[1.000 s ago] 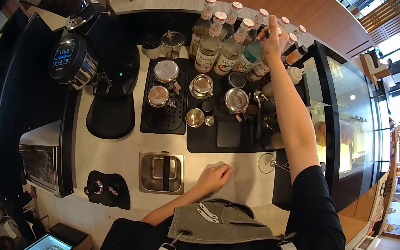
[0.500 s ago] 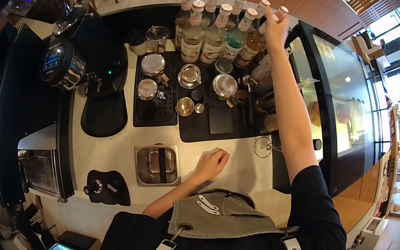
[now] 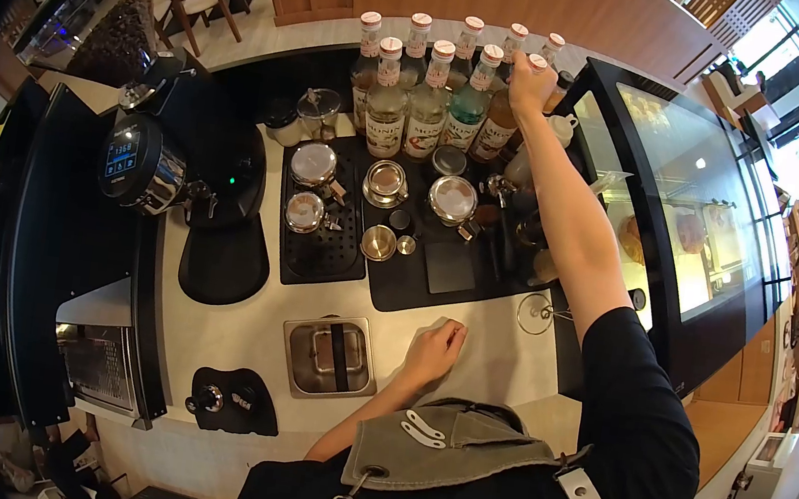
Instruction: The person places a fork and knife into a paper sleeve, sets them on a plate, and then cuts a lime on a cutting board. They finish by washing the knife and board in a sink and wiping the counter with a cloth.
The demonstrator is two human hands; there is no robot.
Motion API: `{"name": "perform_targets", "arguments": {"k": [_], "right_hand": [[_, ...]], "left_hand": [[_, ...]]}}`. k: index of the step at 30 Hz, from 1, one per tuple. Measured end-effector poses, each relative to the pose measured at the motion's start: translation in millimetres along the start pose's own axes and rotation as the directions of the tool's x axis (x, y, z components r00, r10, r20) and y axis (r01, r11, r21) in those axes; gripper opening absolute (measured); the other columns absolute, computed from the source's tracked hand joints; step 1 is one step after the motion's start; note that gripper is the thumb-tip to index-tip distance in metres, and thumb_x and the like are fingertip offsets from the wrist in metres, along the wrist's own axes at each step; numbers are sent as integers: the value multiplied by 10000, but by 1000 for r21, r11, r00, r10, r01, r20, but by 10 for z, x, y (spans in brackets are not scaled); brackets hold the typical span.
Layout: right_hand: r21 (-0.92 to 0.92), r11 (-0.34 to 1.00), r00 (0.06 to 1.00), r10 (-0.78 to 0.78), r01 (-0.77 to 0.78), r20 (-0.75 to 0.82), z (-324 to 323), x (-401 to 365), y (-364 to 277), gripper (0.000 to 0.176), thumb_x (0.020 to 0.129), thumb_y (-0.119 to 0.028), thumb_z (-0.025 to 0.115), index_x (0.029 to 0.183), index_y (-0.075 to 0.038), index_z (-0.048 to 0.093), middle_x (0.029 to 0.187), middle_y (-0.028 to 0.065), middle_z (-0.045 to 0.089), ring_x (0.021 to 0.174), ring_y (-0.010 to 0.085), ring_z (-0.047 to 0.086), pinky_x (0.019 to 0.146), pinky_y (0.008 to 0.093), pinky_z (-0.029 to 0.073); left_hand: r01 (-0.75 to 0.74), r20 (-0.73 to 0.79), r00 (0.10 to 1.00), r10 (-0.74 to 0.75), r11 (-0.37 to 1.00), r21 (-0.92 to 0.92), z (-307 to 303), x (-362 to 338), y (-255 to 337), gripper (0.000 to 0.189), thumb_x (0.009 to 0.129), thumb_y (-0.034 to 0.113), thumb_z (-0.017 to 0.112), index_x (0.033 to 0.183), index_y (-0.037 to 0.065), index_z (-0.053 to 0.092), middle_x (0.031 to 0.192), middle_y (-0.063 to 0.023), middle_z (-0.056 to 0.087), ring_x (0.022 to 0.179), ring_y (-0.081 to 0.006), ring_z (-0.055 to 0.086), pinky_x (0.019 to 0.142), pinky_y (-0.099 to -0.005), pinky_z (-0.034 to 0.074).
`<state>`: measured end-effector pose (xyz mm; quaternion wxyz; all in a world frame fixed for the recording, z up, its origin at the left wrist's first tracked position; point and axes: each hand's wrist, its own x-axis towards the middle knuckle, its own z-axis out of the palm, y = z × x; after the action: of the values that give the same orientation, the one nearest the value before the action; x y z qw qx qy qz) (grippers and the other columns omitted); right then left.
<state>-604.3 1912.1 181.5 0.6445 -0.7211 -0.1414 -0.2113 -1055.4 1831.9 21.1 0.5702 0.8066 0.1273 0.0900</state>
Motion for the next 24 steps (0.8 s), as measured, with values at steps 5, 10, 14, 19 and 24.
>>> {"name": "perform_targets", "arguments": {"k": [5,10,14,19,24], "right_hand": [[6,1000,999,-26,26,23,13,39,39,251,805,-129,646,641,55,603,596,123,640,571,164,589,574,391,443],[51,998,978,-55,46,203,-137,31,-3,319,825,-282,763,752,15,671,692,67,686,654,163,640,630,334,494],[80,995,996,-63,58,60,-367,-309,-290,740,809,-405,840,1320,3,496,1255,156,592,1128,251,592,981,369,490],[292,850,868,-485,438,110,-1639,-2141,-1466,127,865,-166,685,922,-71,623,951,100,613,893,312,615,819,383,505],[42,980,692,-168,195,702,-3492,-4068,-1497,409,992,-265,639,633,-74,605,573,129,570,505,315,555,469,417,410]], "left_hand": [[59,-4,998,-59,998,27,53,-7,-65,212,989,265,602,1010,66,671,748,-169,694,700,-364,692,650,-433,530],[-39,-44,998,41,997,63,104,26,-54,177,974,238,624,984,70,680,753,-157,696,672,-364,689,617,-426,533],[-133,-47,989,138,987,92,189,3,-217,139,963,202,638,959,72,686,751,-161,690,641,-369,677,577,-433,522],[-185,0,982,188,970,156,182,52,-532,195,998,171,557,968,20,677,764,-176,682,657,-318,662,611,-423,503],[113,164,984,-76,967,-229,112,-41,-276,211,1032,178,573,894,19,579,702,-14,552,595,-87,497,515,-247,411]]}}
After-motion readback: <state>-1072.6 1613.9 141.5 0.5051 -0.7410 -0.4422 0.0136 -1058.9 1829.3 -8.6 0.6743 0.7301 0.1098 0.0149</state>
